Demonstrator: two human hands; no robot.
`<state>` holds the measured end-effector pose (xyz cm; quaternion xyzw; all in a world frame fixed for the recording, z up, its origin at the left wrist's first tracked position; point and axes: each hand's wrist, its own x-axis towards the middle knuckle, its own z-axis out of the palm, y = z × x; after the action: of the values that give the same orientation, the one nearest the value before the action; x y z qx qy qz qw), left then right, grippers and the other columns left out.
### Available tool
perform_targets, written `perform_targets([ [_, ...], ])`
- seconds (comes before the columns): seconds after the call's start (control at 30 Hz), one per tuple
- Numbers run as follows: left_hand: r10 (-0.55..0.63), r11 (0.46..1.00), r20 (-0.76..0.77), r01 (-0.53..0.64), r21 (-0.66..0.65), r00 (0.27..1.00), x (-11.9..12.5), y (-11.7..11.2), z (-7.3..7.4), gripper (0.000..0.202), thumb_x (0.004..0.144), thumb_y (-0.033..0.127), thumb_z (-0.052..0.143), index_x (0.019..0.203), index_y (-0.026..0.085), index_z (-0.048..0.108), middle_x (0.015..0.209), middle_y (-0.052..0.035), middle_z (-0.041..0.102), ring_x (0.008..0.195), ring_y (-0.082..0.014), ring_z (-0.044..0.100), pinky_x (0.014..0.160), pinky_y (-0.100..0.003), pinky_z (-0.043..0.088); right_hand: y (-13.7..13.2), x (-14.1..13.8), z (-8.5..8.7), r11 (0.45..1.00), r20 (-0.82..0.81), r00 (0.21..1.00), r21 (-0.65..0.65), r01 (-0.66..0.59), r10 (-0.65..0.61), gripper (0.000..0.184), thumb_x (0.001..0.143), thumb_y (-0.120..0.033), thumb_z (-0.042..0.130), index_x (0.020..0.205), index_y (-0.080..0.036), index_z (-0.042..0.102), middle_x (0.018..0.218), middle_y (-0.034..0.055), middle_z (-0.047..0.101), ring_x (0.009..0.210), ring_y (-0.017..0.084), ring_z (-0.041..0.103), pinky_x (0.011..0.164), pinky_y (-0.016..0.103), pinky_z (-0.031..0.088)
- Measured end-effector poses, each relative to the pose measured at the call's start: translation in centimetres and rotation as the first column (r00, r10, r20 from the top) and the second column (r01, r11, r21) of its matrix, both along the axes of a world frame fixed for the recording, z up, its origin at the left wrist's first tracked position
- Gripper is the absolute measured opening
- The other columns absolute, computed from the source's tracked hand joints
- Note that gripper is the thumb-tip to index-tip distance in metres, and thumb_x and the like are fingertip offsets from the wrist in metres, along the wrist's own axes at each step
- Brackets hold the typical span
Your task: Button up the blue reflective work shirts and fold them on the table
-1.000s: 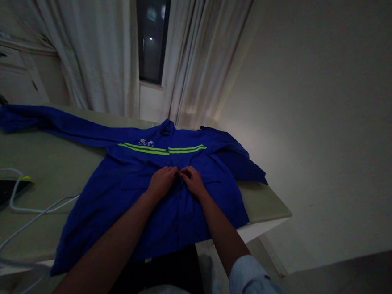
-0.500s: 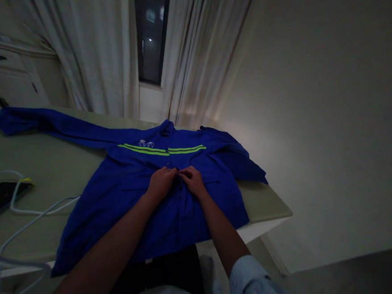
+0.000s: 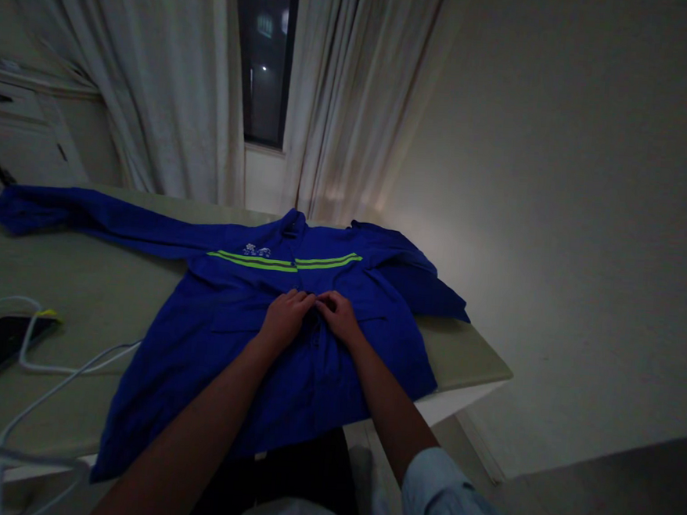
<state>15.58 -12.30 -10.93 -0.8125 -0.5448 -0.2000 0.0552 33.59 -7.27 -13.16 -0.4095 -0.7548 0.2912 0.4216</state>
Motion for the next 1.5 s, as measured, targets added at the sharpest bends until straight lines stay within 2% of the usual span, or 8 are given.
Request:
perform_targets([
  [0.2, -0.044, 0.999, -0.008, 0.044, 0.002, 0.999, -0.26, 0.07, -0.04, 0.034, 0.101, 0.012, 0.045, 0.125, 0.024, 0.067, 0.113, -0.0094, 0.072, 0.108, -0.0275, 0.061, 0.090, -0.039, 0.046, 0.01, 0.03, -0.16, 0.999, -0.010, 0.999, 0.000, -0.050, 0.050, 0.019, 0.092, -0.034, 0.074, 0.105, -0.021, 0.079, 0.090, 0.0032, 0.066, 0.080, 0.017, 0.060, 0.074, 0.029, 0.048],
  [0.47, 0.038, 0.999, 0.029, -0.038, 0.003, 0.999, -0.03, -0.23, 0.17, 0.025, 0.102, 0.014, 0.045, 0.111, 0.021, 0.067, 0.099, -0.0109, 0.072, 0.102, -0.0277, 0.064, 0.085, -0.038, 0.046, -0.35, -0.16, 0.07, 1.000, -0.006, 1.000, 0.020, -0.009, 0.009, 0.008, 0.090, -0.023, 0.075, 0.096, -0.022, 0.080, 0.088, 0.0018, 0.064, 0.076, 0.016, 0.058, 0.074, 0.029, 0.047],
  [0.7, 0.037, 0.999, 0.052, -0.036, -0.020, 0.998, -0.11, -0.28, 0.69, 0.021, 0.097, 0.012, 0.053, 0.109, 0.023, 0.067, 0.099, -0.0073, 0.073, 0.102, -0.0259, 0.063, 0.085, -0.035, 0.047, -0.60, -0.27, 0.37, 0.999, 0.023, 1.000, 0.040, 0.010, -0.011, 0.007, 0.088, -0.019, 0.073, 0.092, -0.022, 0.078, 0.084, 0.0006, 0.061, 0.074, 0.016, 0.057, 0.071, 0.028, 0.046],
  [1.03, 0.055, 0.998, 0.026, -0.055, 0.013, 0.998, 0.28, -0.37, 0.36, 0.028, 0.101, 0.010, 0.041, 0.110, 0.021, 0.066, 0.101, -0.0111, 0.071, 0.104, -0.0283, 0.062, 0.087, -0.038, 0.046, -0.24, -0.15, 0.19, 1.000, 0.006, 1.000, 0.012, -0.014, 0.014, 0.014, 0.091, -0.027, 0.070, 0.101, -0.022, 0.078, 0.083, 0.0008, 0.064, 0.074, 0.016, 0.057, 0.070, 0.027, 0.045],
  [1.2, 0.054, 0.998, 0.014, -0.054, 0.028, 0.998, 0.54, -0.31, 0.01, 0.028, 0.101, 0.009, 0.041, 0.111, 0.019, 0.065, 0.106, -0.0130, 0.070, 0.107, -0.0295, 0.061, 0.088, -0.039, 0.045, 0.02, -0.02, 0.08, 0.999, -0.008, 1.000, -0.031, -0.012, 0.012, 0.017, 0.090, -0.032, 0.072, 0.101, -0.020, 0.078, 0.076, -0.0008, 0.061, 0.069, 0.015, 0.053, 0.066, 0.026, 0.043],
  [1.5, 0.021, 1.000, 0.029, -0.021, 0.000, 0.999, -0.08, -0.01, 0.10, 0.022, 0.103, 0.015, 0.045, 0.104, 0.023, 0.066, 0.096, -0.0086, 0.071, 0.100, -0.0262, 0.063, 0.087, -0.035, 0.047, -0.33, -0.13, 0.18, 0.999, 0.015, 1.000, -0.033, -0.005, 0.005, 0.013, 0.087, -0.029, 0.071, 0.096, -0.020, 0.075, 0.071, -0.0034, 0.055, 0.067, 0.015, 0.049, 0.066, 0.026, 0.041],
])
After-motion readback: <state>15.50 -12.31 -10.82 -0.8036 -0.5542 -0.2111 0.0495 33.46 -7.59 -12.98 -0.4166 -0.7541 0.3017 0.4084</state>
